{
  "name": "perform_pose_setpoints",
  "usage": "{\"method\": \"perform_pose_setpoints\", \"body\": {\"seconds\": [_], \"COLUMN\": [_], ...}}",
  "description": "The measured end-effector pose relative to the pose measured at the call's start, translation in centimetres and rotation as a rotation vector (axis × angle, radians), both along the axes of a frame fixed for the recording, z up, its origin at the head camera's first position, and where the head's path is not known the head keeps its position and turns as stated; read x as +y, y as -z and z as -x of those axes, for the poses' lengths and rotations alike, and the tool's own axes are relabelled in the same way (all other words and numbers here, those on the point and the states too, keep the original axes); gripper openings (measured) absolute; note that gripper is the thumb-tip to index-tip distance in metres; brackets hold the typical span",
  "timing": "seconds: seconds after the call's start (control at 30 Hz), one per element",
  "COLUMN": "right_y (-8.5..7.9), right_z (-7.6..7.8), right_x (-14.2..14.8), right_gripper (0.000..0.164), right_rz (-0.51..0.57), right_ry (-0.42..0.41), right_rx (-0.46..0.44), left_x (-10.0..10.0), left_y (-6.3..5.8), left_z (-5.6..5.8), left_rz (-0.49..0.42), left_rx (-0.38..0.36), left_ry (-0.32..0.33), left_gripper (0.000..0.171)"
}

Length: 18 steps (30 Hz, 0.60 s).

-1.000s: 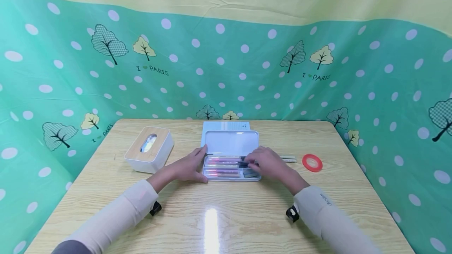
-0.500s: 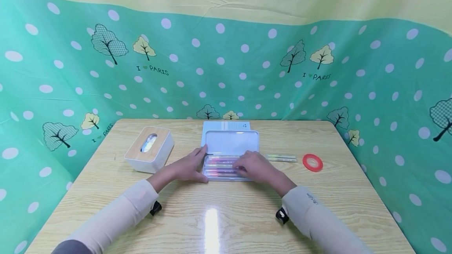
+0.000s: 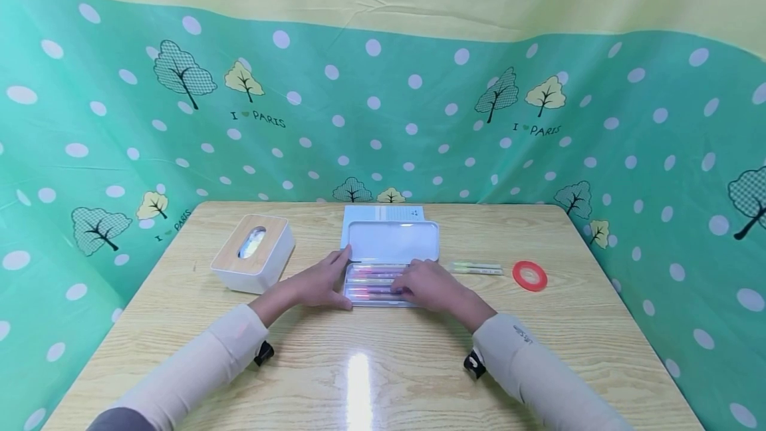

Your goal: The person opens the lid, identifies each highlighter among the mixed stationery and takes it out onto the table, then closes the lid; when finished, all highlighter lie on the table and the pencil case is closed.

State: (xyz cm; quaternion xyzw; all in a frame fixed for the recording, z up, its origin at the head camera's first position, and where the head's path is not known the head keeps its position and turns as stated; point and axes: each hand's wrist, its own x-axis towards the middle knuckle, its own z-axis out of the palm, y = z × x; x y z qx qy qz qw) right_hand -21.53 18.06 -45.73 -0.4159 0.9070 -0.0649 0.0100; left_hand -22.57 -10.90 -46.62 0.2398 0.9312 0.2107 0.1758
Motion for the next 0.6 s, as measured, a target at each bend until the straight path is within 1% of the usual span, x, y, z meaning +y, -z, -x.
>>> {"method": "perform_pose_setpoints", "body": {"seconds": [0.23,0.43,0.6], "right_y": [0.05,-0.24,-0.42], "right_z": [0.23,0.28,0.28], "right_x": [-0.02,-0.31,-0.44], "right_gripper": [0.018,0.021,0.022], "right_rz": [-0.018,-0.072,-0.077], "right_ry": [-0.003,0.009,-0.009], "right_rx": [0.001,-0.005,-0.006], "left_x": [0.02,0.06,0.07], "left_y": [0.00,0.09,0.32], "left_z": [0.06,0.15,0.22], "left_rz": [0.000,-0.001,0.003], "left_rx": [0.004,0.004,0.010], "left_ry": [0.010,0.006,0.003], "left_gripper": [0.129,0.130,0.130]}}
